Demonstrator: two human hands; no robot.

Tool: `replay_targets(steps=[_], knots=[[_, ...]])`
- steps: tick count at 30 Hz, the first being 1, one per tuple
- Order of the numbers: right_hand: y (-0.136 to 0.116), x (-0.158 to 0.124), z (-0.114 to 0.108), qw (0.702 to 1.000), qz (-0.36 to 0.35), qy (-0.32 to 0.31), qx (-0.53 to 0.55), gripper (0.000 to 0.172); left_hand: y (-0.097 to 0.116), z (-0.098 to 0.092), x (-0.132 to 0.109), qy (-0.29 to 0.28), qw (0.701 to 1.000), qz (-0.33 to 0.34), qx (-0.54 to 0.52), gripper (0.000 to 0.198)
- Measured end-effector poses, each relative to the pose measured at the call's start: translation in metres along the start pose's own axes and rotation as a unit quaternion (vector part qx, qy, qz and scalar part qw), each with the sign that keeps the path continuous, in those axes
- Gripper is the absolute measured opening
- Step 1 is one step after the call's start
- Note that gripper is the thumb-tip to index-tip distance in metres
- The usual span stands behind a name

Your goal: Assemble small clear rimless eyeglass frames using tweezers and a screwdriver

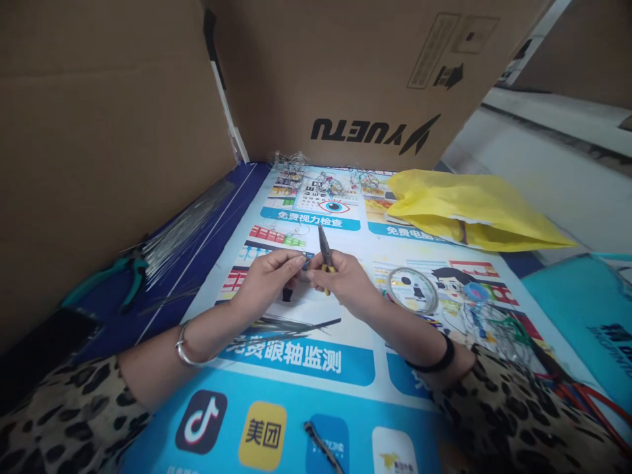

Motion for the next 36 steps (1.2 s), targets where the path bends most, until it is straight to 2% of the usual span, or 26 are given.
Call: replay_targets(steps=[4,8,10,12,15,17,20,23,28,36], knots=[[0.002,0.001,0.001,0.999,-0.005,-0.010,-0.039,0.012,0.000,0.001,0.001,-0.011,1.000,0.003,-0.004,0.020],[-0.001,-0.001,0.000,0.997,-0.006,-0.030,-0.070,0.017,0.001,-0.003,-0.001,0.028,0.999,-0.007,-0.020,0.022],[-0.005,-0.003,-0.001,0.990,-0.033,-0.028,-0.136,0.021,0.000,-0.004,-0.002,0.047,0.997,-0.009,-0.057,0.024],[-0.009,-0.004,-0.003,0.959,-0.085,-0.001,-0.271,0.022,0.000,-0.005,-0.001,0.047,0.994,-0.011,-0.101,0.026],[-0.009,-0.006,-0.007,0.881,-0.169,0.047,-0.440,0.018,-0.002,-0.006,0.000,0.045,0.989,-0.021,-0.140,0.026],[-0.006,-0.006,-0.011,0.830,-0.192,0.081,-0.518,0.016,-0.004,-0.007,0.001,0.057,0.987,-0.028,-0.146,0.026],[-0.002,-0.006,-0.016,0.748,-0.231,0.083,-0.617,0.014,-0.007,-0.010,0.003,0.074,0.986,-0.033,-0.148,0.026],[-0.002,-0.006,-0.019,0.694,-0.247,0.080,-0.671,0.018,-0.009,-0.010,0.004,0.075,0.986,-0.042,-0.145,0.028],[-0.004,-0.006,-0.018,0.647,-0.257,0.067,-0.715,0.020,-0.009,-0.011,0.004,0.081,0.983,-0.053,-0.153,0.027],[-0.005,-0.008,-0.018,0.624,-0.262,0.075,-0.732,0.020,-0.009,-0.010,0.004,0.063,0.985,-0.059,-0.152,0.027]])
Point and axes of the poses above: each hand's wrist, its own x-axis towards the middle knuckle, its own z-axis out of the palm, y = z × x, the point moved 3 cm from there along x, towards the middle knuckle, and after that the axes turned 9 degrees about -y, right-handed, at the moved point
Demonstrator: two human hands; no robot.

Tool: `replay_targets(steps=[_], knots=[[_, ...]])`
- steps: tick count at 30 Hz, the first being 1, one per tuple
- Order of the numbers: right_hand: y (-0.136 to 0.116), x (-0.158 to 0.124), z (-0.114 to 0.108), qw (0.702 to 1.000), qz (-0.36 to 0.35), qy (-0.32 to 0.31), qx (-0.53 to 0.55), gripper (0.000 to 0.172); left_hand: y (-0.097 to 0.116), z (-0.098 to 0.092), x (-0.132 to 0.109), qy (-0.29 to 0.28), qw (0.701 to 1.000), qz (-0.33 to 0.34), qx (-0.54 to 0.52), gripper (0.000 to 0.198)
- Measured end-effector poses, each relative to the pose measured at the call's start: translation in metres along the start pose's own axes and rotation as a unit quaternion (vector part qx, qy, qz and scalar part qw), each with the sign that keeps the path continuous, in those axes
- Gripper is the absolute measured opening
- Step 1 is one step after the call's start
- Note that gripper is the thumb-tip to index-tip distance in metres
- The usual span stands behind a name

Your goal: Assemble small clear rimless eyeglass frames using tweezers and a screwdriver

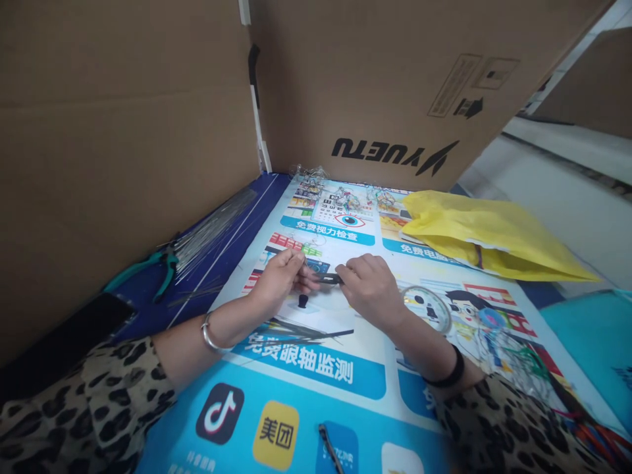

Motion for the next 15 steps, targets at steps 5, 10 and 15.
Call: replay_targets(steps=[5,10,15], knots=[[-0.0028,0.0001,-0.0010,1.000,-0.002,-0.001,-0.012,0.019,0.0015,0.0019,-0.0009,-0.005,1.000,-0.012,0.001,0.026],[-0.0038,-0.0010,-0.0010,0.999,-0.006,0.024,-0.020,0.018,0.0023,0.0023,-0.0015,-0.009,1.000,-0.020,0.000,0.026],[-0.0046,-0.0014,-0.0009,0.998,-0.016,0.033,-0.044,0.018,0.0002,0.0013,-0.0006,-0.007,1.000,-0.023,0.013,0.023]])
Point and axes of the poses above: each hand's wrist, its own x-axis towards the middle knuckle, its own z-axis out of the palm, y = z × x, the point moved 3 cm from there along x, towards the middle knuckle, and after that the axes turned 9 degrees about -y, right-handed, at the moved point
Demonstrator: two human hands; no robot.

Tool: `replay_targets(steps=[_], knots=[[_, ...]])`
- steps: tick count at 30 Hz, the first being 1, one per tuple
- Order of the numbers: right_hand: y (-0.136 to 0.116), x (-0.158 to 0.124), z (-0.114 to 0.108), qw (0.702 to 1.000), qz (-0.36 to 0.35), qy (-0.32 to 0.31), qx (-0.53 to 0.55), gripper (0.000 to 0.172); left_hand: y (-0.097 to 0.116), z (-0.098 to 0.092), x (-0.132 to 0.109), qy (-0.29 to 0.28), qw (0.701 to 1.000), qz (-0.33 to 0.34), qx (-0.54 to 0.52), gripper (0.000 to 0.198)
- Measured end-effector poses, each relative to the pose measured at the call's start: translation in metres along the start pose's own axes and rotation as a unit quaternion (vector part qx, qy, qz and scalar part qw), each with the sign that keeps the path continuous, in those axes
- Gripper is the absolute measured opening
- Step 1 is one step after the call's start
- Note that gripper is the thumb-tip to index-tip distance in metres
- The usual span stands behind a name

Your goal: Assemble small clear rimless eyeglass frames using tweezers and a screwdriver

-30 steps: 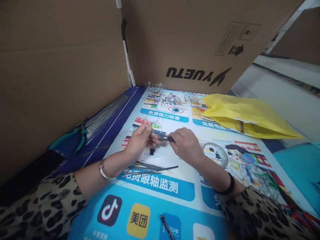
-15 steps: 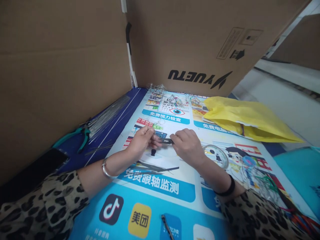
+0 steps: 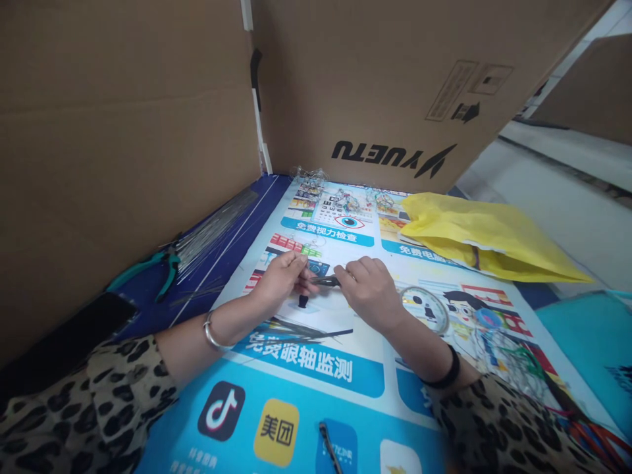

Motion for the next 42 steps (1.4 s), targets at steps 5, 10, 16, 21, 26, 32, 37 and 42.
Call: replay_targets(steps=[5,10,16,21,26,32,37,42], knots=[[0.000,0.000,0.000,1.000,-0.010,-0.004,-0.003,0.020,0.000,0.000,0.000,0.004,1.000,0.004,0.006,0.022],[0.000,-0.001,0.003,1.000,-0.015,-0.016,0.008,0.020,0.001,-0.001,0.000,0.000,0.999,0.023,0.035,0.024],[0.002,0.003,0.000,0.984,0.001,-0.161,0.071,0.012,0.005,-0.002,-0.002,0.003,0.981,0.075,0.177,0.022],[0.013,0.006,-0.010,0.931,0.023,-0.318,0.177,0.016,0.011,0.005,-0.013,-0.029,0.926,0.146,0.347,0.016],[0.015,0.008,-0.012,0.911,0.002,-0.343,0.230,0.021,0.010,0.008,-0.014,-0.058,0.925,0.150,0.344,0.017],[0.005,0.006,-0.001,0.980,0.083,-0.114,0.140,0.017,0.004,-0.002,0.000,-0.007,0.997,0.039,0.071,0.026],[-0.002,0.004,-0.008,0.996,0.052,-0.006,0.073,0.020,0.003,-0.002,0.000,-0.032,0.997,0.023,0.061,0.027],[-0.007,0.003,-0.017,0.999,-0.012,0.020,0.023,0.019,0.001,0.002,-0.002,-0.028,0.999,0.016,0.006,0.025]])
Point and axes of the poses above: each hand's wrist, its own x-axis towards the middle knuckle, its own z-axis out of the palm, y = z × x, the point moved 3 cm from there along x, towards the middle knuckle, and after that the axes turned 9 degrees about -y, right-handed, at the moved point
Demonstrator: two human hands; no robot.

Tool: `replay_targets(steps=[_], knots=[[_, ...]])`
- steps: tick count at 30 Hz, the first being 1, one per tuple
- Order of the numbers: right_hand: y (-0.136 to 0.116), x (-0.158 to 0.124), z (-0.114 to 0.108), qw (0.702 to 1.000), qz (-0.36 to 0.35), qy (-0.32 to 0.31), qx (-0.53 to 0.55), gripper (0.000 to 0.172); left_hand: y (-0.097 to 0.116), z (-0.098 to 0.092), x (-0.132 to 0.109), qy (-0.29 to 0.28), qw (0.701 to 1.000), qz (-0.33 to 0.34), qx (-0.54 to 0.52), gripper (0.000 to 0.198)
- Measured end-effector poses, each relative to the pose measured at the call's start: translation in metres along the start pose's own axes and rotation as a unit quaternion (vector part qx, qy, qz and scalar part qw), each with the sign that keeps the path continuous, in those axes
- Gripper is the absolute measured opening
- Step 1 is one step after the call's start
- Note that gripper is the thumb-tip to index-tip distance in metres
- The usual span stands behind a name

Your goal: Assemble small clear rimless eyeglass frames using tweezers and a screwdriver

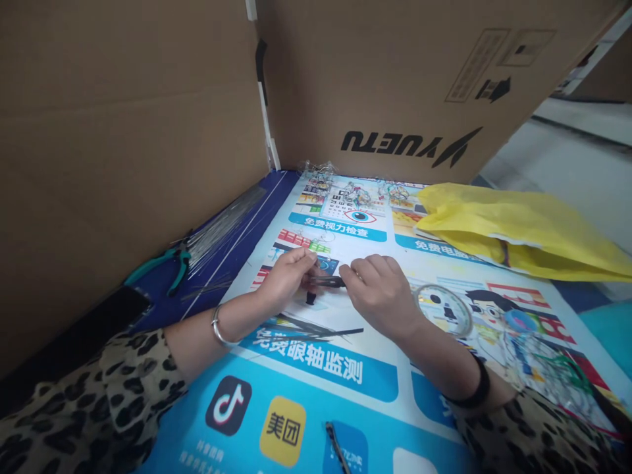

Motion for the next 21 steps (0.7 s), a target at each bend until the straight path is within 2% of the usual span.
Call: replay_targets(steps=[13,21], knots=[[-0.010,0.003,-0.005,0.996,-0.041,0.016,-0.074,0.018,0.003,0.010,-0.004,-0.026,0.998,-0.003,-0.059,0.025],[-0.011,0.004,-0.005,0.998,-0.033,0.024,-0.056,0.020,-0.001,0.008,-0.002,-0.017,0.998,0.002,-0.055,0.022]])
Point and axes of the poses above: each hand's wrist, its own x-axis towards the middle knuckle, its own z-axis out of the palm, y = z × x, the point moved 3 cm from there along x, towards the middle knuckle, and after that the axes turned 9 degrees about -y, right-handed, at the moved point
